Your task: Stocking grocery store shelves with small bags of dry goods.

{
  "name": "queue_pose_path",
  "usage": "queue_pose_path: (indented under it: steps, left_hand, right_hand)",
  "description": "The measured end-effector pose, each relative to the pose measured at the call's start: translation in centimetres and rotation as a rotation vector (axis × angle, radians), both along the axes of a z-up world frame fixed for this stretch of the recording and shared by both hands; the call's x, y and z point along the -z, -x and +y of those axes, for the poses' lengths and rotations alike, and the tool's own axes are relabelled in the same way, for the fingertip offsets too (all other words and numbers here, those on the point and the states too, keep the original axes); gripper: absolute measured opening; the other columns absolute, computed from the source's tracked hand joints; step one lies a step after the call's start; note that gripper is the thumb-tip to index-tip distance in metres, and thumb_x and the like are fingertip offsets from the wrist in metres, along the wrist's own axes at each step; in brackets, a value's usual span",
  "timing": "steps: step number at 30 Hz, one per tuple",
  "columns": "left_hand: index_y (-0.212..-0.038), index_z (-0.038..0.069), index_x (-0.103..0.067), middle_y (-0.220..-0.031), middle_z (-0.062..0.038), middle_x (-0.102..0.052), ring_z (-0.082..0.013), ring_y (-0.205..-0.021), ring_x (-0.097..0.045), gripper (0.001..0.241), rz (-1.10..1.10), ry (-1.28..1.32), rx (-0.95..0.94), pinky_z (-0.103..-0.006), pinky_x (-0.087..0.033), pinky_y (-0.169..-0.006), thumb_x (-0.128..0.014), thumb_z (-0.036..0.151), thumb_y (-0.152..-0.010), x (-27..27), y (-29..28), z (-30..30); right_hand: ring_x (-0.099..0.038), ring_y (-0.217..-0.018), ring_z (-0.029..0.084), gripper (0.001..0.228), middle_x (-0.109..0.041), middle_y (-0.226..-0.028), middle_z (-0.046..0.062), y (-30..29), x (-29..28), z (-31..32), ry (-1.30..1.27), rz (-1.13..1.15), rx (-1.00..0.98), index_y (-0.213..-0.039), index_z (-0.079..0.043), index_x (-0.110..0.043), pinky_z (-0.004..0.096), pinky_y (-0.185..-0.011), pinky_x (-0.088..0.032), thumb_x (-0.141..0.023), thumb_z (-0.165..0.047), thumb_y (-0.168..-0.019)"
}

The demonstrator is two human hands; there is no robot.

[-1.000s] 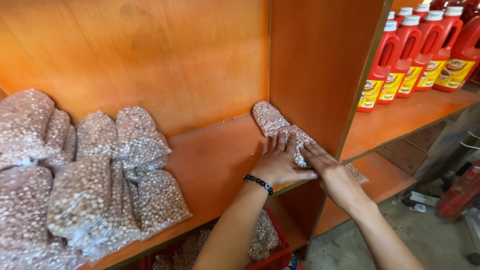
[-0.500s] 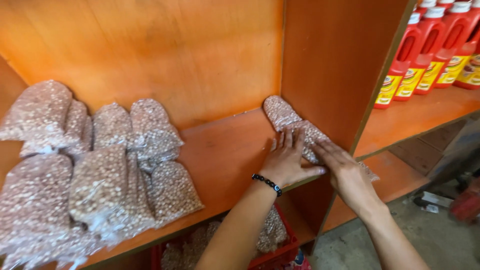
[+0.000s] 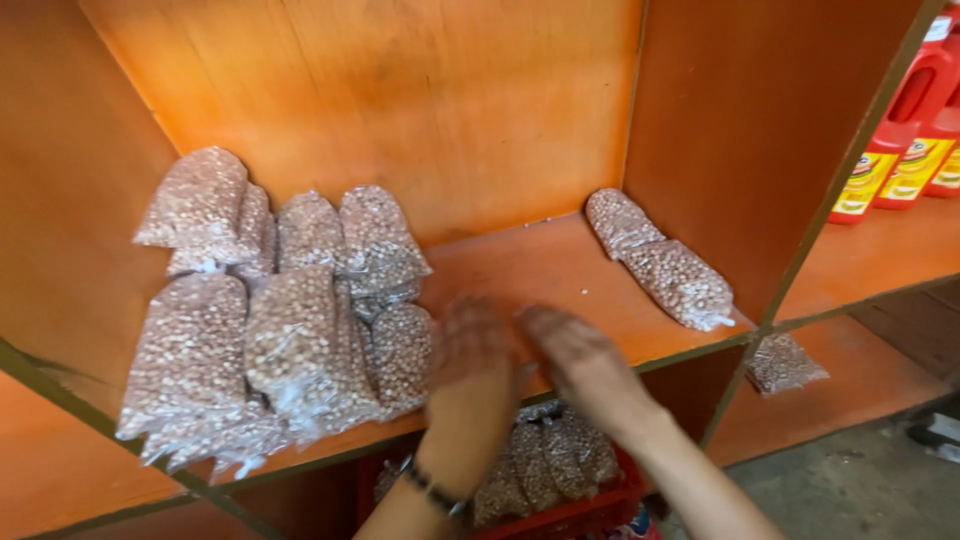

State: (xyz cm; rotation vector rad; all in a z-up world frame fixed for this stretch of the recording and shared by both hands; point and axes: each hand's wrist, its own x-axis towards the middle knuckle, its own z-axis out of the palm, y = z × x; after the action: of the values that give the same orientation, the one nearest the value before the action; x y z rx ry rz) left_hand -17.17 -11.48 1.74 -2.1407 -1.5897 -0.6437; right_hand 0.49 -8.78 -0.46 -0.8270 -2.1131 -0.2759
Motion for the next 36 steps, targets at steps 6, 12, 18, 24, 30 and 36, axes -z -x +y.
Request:
queue_pose_path:
  steps: [6,12,18,24,30,36]
  left_hand:
    - [-0.138,-0.007,-0.052,-0.141,-0.029,-0.056,-0.0430,-0.132,-0.053,0.067,0.372,0.081,-0.203,-0.0598,-0.020,-0.120,-0.062,0.035,-0.087,0.5,7.1,-2.6]
    - [-0.129,-0.006,-0.063,-0.125,-0.024,-0.069,-0.0327,-0.120,-0.066,0.048,0.520,-0.019,-0.135,-0.0568,-0.020,-0.120,-0.057,0.016,-0.087,0.1,9.8,-3.0]
    - [-0.116,-0.005,-0.070,-0.111,-0.022,-0.075,-0.0276,-0.105,-0.073,0.037,0.462,-0.154,-0.058,-0.0507,-0.026,-0.121,-0.060,0.014,-0.087,0.2,9.9,-2.7]
    - [-0.113,-0.005,-0.071,-0.106,-0.020,-0.076,-0.0261,-0.099,-0.074,0.032,0.365,-0.152,-0.036,-0.0492,-0.034,-0.119,-0.061,0.008,-0.086,0.0,8.5,-2.6]
    - [-0.117,-0.008,-0.067,-0.118,-0.025,-0.071,-0.0310,-0.111,-0.070,0.044,0.333,-0.115,-0.052,-0.0463,-0.040,-0.111,-0.065,0.011,-0.077,0.2,7.6,-3.7]
    - [-0.130,-0.002,-0.059,-0.133,-0.024,-0.064,-0.0372,-0.116,-0.067,0.061,0.330,-0.097,-0.166,-0.0430,-0.053,-0.098,-0.070,0.018,-0.074,-1.2,5.2,-3.5]
  right_hand:
    - [-0.052,-0.135,0.037,0.055,-0.058,-0.146,0.019,6.5,-0.5,-0.4,0.077,-0.153,-0.182,-0.143,0.000,-0.056,0.047,-0.112,-0.041,-0.060,-0.010,-0.090]
    - [-0.048,-0.141,0.037,0.049,-0.055,-0.150,0.018,8.6,-0.5,0.0,0.084,-0.239,-0.203,-0.145,-0.002,-0.054,0.047,-0.117,-0.038,-0.056,-0.026,-0.102]
    - [-0.042,-0.140,0.040,0.066,-0.048,-0.149,0.025,8.8,-1.4,-0.5,0.153,-0.310,-0.188,-0.147,0.002,-0.046,0.048,-0.114,-0.034,-0.064,-0.036,-0.096]
    - [-0.045,-0.144,0.035,0.067,-0.050,-0.154,0.019,9.4,-1.2,0.2,0.051,-0.265,-0.125,-0.149,0.001,-0.047,0.044,-0.118,-0.038,-0.058,-0.010,-0.084]
    - [-0.051,-0.138,0.035,0.059,-0.053,-0.150,0.019,9.0,0.5,0.9,0.105,-0.209,-0.087,-0.145,0.000,-0.052,0.044,-0.110,-0.045,-0.058,-0.004,-0.086]
    - [-0.060,-0.128,0.037,0.053,-0.060,-0.141,0.021,6.3,-1.5,-0.9,0.223,-0.170,-0.066,-0.139,-0.001,-0.056,0.045,-0.101,-0.053,-0.059,-0.003,-0.087]
